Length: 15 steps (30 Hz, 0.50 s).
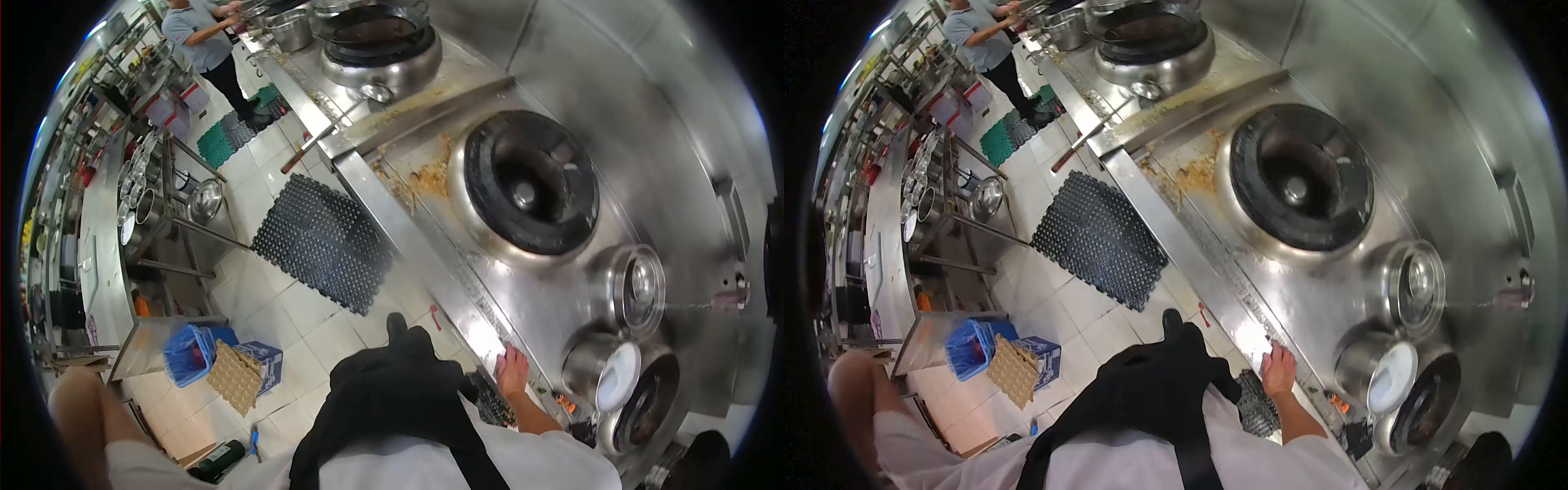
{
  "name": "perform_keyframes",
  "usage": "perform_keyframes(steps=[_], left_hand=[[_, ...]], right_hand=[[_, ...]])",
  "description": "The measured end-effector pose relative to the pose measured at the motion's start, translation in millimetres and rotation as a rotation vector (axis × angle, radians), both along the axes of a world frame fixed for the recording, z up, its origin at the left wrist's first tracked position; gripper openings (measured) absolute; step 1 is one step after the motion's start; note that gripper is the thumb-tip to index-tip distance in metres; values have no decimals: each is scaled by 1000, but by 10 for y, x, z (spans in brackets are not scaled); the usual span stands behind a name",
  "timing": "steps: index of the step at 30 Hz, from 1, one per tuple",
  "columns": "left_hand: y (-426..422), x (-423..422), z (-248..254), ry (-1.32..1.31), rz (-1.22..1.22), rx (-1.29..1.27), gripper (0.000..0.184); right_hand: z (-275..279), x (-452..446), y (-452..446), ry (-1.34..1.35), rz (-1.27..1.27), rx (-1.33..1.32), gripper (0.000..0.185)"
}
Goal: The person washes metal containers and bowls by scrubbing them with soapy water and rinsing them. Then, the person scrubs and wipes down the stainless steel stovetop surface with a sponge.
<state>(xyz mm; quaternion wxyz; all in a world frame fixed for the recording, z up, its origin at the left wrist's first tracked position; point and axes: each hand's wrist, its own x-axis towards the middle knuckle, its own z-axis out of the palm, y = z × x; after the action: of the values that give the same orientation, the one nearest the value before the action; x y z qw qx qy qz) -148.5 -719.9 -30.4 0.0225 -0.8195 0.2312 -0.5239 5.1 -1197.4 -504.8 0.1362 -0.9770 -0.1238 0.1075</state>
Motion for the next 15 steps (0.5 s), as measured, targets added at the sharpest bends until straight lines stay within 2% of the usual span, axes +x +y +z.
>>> perform_keyframes(steps=[3, 5, 6, 7, 8, 9, 10, 11, 12, 13, 14, 15], left_hand=[[293, 183, 7, -12, 24, -125, 23], [622, 424, -355, 24, 110, -442, 23], [851, 725, -752, 87, 184, -819, 23], [1134, 1193, -1278, 146, 180, -1299, 23], [1391, 1904, -1967, -88, -155, -1656, 18], [1672, 2241, -2714, 113, -155, -1915, 19], [1554, 2533, -3197, 503, -17, -1849, 18], [1584, 2848, -3631, 707, 52, -2032, 20], [1655, 3056, -4064, 762, -141, -2271, 28], [1686, 3318, -4392, 844, 187, -2189, 35], [1768, 3483, -4690, 902, 283, -2085, 47], [1844, 3655, -4891, 913, 321, -2225, 52]], right_hand=[[-30, 363, 392, -94, 62, 43, 47], [68, 715, 874, -181, 81, 141, 46], [87, 903, 1135, -173, 59, 220, 45], [155, 1088, 1439, -218, 59, 286, 41], [86, 1270, 1685, -232, 61, 336, 38], [21, 1464, 1956, -207, 73, 401, 35], [28, 1630, 2279, -182, 58, 489, 31], [56, 1794, 2617, -79, 42, 546, 30], [80, 1929, 2959, 23, 17, 601, 29], [78, 2062, 3302, 69, 41, 658, 28], [72, 2174, 3627, 113, 65, 714, 28], [55, 2281, 3932, 165, 88, 743, 30]])
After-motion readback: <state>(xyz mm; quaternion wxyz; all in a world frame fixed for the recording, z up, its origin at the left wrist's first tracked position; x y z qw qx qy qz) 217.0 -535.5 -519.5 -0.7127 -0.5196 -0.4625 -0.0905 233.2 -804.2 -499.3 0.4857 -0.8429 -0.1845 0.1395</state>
